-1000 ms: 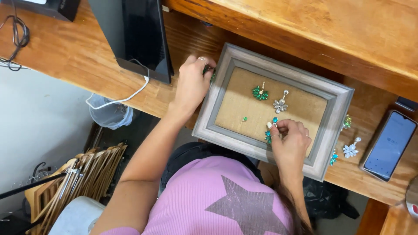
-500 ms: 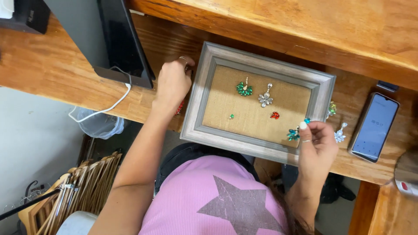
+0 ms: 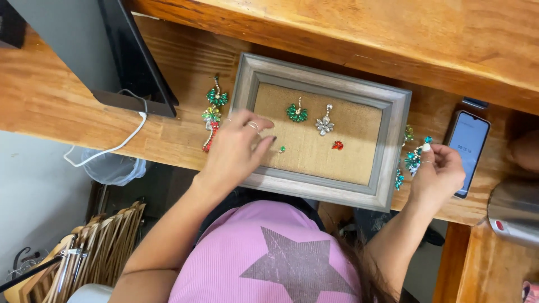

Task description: A person is carefully arranging various colorful earrings and jewelry pieces inside a picture frame on a wooden table.

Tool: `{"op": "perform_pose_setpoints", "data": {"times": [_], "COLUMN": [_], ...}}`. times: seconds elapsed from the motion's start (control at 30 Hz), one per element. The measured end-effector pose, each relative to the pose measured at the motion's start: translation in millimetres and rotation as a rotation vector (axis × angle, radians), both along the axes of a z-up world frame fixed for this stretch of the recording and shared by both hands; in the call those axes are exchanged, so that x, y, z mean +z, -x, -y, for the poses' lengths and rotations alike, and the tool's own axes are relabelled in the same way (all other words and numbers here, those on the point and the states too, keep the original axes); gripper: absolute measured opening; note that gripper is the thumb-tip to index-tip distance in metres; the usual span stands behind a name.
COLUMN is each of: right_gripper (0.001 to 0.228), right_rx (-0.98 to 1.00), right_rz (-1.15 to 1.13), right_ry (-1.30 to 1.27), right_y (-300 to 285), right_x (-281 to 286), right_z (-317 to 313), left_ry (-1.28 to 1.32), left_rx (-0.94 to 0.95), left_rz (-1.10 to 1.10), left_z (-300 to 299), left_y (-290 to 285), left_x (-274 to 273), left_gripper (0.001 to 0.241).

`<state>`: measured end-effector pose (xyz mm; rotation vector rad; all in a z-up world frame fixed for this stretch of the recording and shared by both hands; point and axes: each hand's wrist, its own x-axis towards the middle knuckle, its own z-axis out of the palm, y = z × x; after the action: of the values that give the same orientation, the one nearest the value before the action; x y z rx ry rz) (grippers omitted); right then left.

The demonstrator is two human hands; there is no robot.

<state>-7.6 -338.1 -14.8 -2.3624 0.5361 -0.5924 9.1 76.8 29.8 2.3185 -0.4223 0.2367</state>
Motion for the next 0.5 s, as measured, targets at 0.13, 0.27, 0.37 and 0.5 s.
{"op": "perform_pose_setpoints", "data": {"times": [0.13,0.27,0.37,0.5], "right_gripper": [0.008,0.01,0.013,0.012], "right_rx": [-0.019,-0.042,-0.026,-0.037], "right_rz": [-0.08,-0.066,-0.142,-0.287], "right_ry": [0.097,0.188,0.192,0.058], "right_y": [-15.3,-28.4,-29.4,-29.1], "right_x": [-26.4,-38.6,-40.1,-18.4], "right_z": [18.4,34.1,36.9,9.4], "left_ry": [0.007,-0.071,-0.05,-0.028], "left_rx": [-0.079,-0.106,-0.105,-0.121], "left_rz": [-0.082,-0.149,-0.154,-0.081], "left_z": [17.0,26.5,31.3,33.2], "left_y": [11.5,12.1,12.4,12.4], "left_x": [-5.1,-16.6,-29.4,-38.8], "left_gripper": [0.025,0.02,0.016,0.009]}}
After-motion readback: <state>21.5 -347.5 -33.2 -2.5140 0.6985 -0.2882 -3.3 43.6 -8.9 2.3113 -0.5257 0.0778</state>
